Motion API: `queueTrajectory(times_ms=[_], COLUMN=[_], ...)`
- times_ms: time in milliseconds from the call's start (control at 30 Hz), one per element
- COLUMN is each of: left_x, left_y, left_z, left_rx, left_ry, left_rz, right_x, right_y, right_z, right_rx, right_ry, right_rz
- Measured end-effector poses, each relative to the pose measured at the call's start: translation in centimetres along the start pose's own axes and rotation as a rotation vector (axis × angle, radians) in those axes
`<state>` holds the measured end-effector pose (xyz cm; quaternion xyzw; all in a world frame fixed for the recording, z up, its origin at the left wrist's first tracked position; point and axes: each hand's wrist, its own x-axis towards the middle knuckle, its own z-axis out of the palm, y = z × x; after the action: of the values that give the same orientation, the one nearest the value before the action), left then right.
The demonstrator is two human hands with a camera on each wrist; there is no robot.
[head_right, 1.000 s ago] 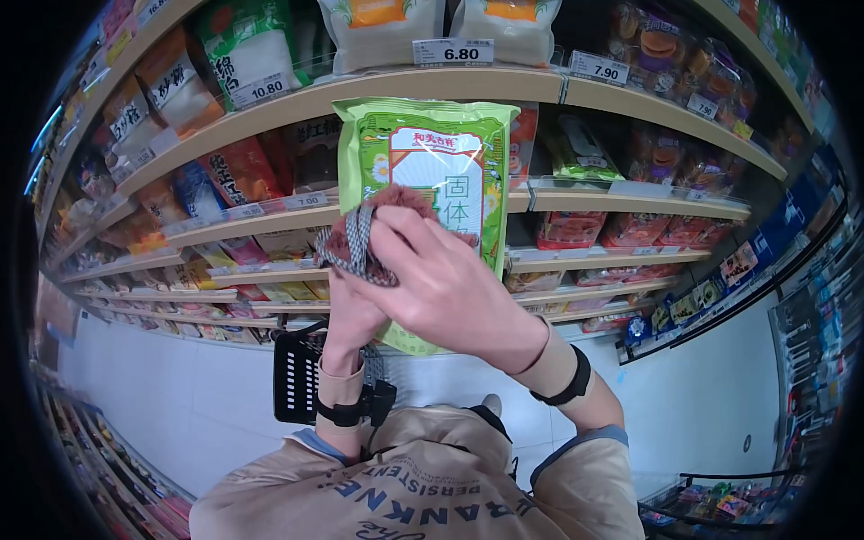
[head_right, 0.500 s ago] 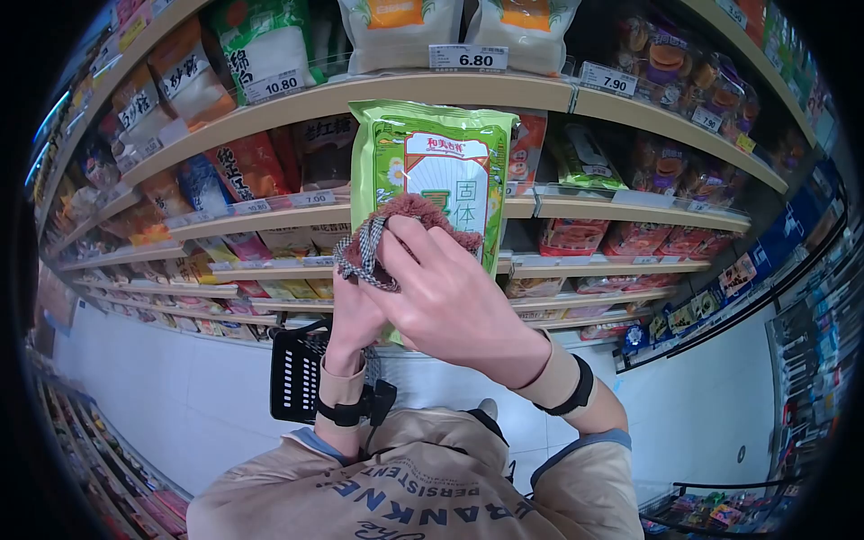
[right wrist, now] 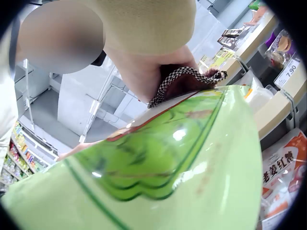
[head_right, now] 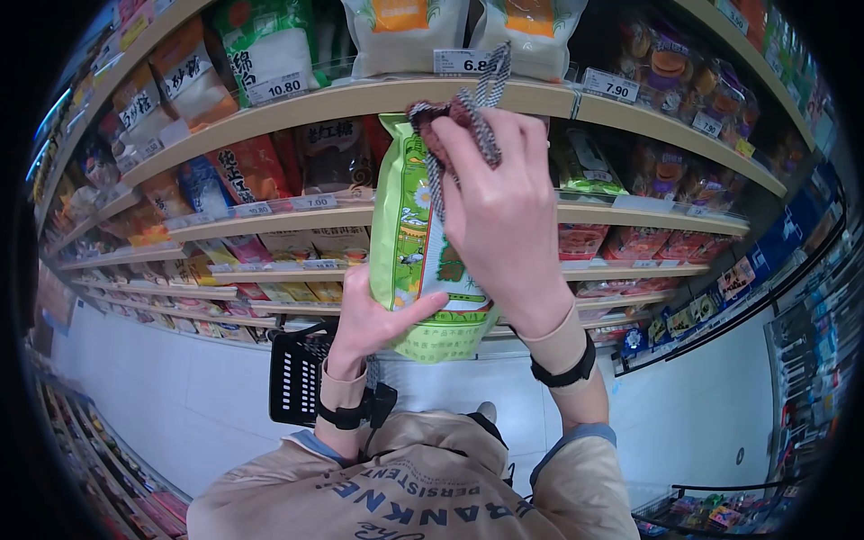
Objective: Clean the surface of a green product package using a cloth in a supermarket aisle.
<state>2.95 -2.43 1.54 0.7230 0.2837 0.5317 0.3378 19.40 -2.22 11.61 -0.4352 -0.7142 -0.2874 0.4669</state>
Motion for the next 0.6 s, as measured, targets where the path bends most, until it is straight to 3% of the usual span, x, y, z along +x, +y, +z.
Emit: queueTrajectory(times_ms=[133, 167, 267, 467, 600], left_x=[0.1, 0.1, 0.2, 0.2, 0.3], left_y=[0.3, 0.2, -0.2, -0.6, -1.1], left_z=[-0.5, -0.6, -0.6, -0.6, -0.4], left_rx=[0.003, 0.004, -0.052, -0.132, -0.122], left_ry=[-0.009, -0.009, 0.02, 0.071, 0.043], left_rz=[-0.109, -0.109, -0.054, -0.049, -0.084], right_x=[-0.7, -0.8, -0.5, -0.2, -2.6], right_y=[-2.7, -2.6, -1.9, 3.5, 1.6], right_z=[0.4, 0.8, 0.5, 0.6, 0.6], right_rx=[0.198, 0.158, 0.16, 0.048, -0.013], right_ry=[-0.062, -0.026, -0.066, -0.021, -0.017], right_rz=[-0.041, -0.176, -0.169, 0.102, 0.149])
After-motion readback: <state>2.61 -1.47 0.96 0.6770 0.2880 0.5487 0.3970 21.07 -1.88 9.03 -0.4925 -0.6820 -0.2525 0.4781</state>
